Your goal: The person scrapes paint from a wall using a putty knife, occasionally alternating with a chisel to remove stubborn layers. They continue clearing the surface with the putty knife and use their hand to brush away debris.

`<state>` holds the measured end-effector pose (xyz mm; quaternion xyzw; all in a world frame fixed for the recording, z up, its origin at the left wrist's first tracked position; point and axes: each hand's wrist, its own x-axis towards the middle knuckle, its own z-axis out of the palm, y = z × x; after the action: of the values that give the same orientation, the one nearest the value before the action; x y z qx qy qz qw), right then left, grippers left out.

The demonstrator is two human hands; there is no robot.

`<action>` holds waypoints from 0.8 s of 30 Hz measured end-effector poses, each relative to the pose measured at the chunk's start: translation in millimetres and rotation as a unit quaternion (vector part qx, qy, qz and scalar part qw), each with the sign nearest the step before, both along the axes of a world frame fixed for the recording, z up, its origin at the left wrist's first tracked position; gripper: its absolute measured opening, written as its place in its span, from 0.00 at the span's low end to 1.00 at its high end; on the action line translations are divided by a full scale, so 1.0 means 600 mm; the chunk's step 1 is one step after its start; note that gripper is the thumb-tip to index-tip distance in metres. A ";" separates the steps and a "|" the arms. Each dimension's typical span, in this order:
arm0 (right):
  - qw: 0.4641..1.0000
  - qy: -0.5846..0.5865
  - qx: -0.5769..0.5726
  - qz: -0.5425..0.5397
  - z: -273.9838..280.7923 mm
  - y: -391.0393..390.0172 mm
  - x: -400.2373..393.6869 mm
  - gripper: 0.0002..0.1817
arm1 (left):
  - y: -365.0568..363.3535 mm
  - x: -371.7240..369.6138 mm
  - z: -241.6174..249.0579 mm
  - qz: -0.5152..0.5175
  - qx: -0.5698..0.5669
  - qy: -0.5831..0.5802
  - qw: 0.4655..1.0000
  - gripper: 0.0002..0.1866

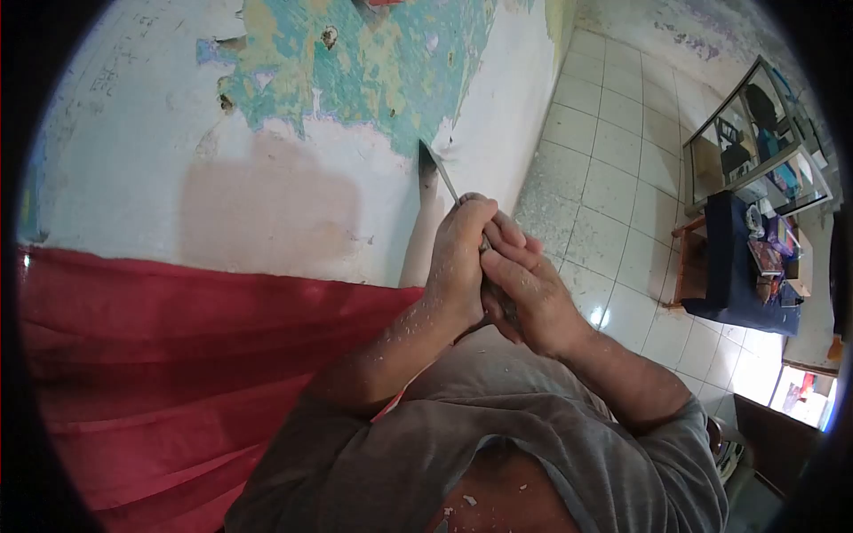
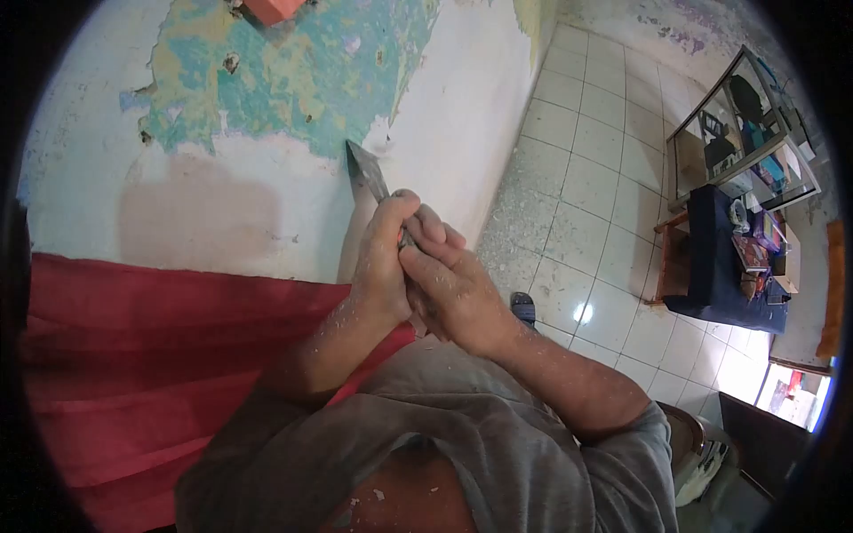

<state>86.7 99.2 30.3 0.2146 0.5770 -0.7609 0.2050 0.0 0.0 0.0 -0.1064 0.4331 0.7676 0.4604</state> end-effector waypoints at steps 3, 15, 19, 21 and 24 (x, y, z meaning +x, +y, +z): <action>0.989 0.103 -0.090 -0.049 -0.048 0.019 -0.083 0.32 | 0.023 -0.091 -0.007 0.006 -0.007 0.139 0.990 0.17; 0.974 0.210 -0.033 -0.082 -0.051 0.038 -0.140 0.25 | 0.041 -0.126 -0.005 0.014 0.016 0.197 0.980 0.18; 0.968 0.203 -0.095 -0.113 -0.078 0.040 -0.174 0.21 | 0.066 -0.179 -0.009 -0.008 0.001 0.194 0.981 0.15; 0.964 0.199 -0.117 -0.131 -0.075 0.046 -0.159 0.18 | 0.075 -0.174 -0.027 -0.002 0.023 0.168 0.985 0.14; 0.946 0.297 0.070 -0.112 -0.089 0.029 -0.114 0.17 | 0.051 -0.124 -0.013 0.001 0.053 0.240 0.969 0.16</action>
<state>18.4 116.6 -22.8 0.0558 0.6355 -0.7661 -0.0779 -74.1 30.3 -8.1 0.1048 0.4892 0.7932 0.3472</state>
